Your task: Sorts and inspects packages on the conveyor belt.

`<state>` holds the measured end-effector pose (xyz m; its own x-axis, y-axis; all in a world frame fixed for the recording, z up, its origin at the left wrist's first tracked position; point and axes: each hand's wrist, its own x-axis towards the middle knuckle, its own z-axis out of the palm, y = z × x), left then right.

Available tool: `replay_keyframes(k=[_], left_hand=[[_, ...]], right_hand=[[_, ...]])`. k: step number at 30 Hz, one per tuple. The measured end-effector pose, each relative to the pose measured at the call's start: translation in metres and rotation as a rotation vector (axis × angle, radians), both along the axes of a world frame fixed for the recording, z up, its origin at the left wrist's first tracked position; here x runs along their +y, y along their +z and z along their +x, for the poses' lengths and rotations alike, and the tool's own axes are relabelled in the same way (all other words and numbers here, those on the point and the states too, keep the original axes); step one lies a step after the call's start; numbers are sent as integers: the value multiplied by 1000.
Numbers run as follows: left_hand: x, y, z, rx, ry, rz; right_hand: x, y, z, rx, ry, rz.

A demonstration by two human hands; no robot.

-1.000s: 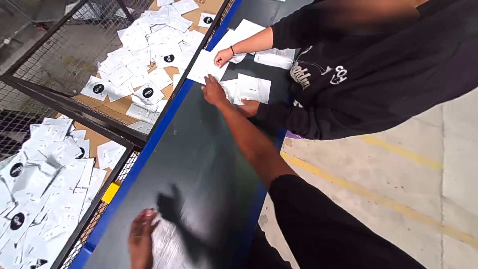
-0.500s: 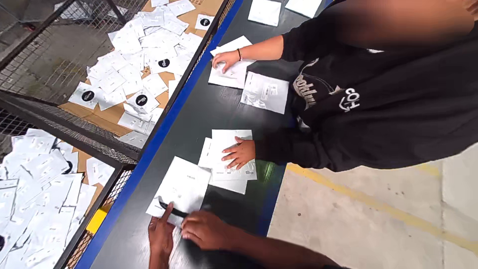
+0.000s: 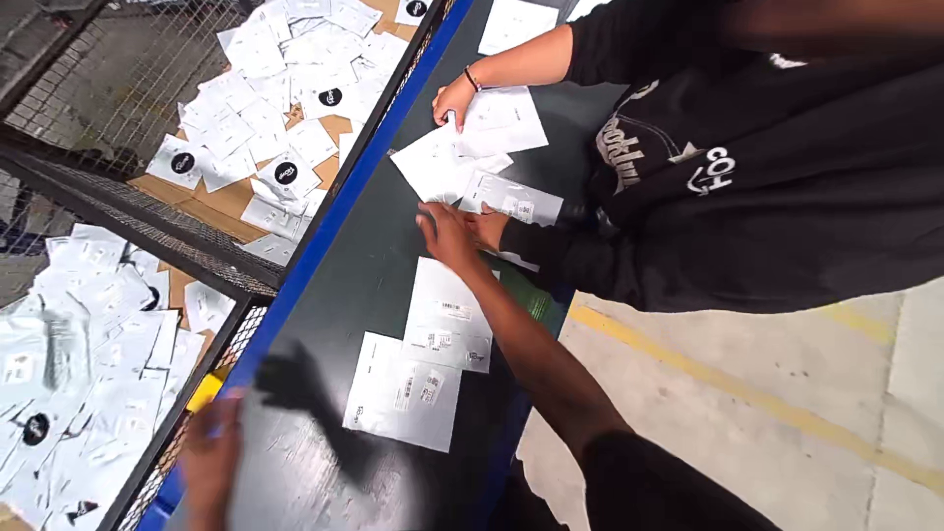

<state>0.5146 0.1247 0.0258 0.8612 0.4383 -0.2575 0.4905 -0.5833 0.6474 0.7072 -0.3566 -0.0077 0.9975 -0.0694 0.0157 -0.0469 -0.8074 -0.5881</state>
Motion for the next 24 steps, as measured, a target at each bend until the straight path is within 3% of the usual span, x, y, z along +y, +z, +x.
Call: replay_keyframes(k=[2, 5, 8, 12, 16, 18, 20, 22, 24], left_hand=[[-64, -21, -62, 87, -243, 160], [-115, -38, -138, 291, -248, 387], [-97, -38, -170, 290, -151, 352], [-55, -40, -203, 192, -61, 270], [-50, -42, -247, 105, 152, 223], [-42, -46, -284, 88, 243, 195], [-35, -54, -293, 26, 260, 183], [-39, -57, -303, 35, 224, 234], [-43, -56, -317, 141, 161, 287]], right_hand=[[-3, -7, 47, 2, -84, -143], [15, -25, 65, 49, -108, -234], [79, -20, 26, 111, 8, -274], [165, -50, -64, 58, 413, -169], [182, -36, -156, 77, 734, 56], [177, -32, -204, 124, 720, 68], [174, -21, -217, 74, 558, 5], [174, -19, -207, 53, 374, -107], [182, -26, -185, 122, 326, -226]])
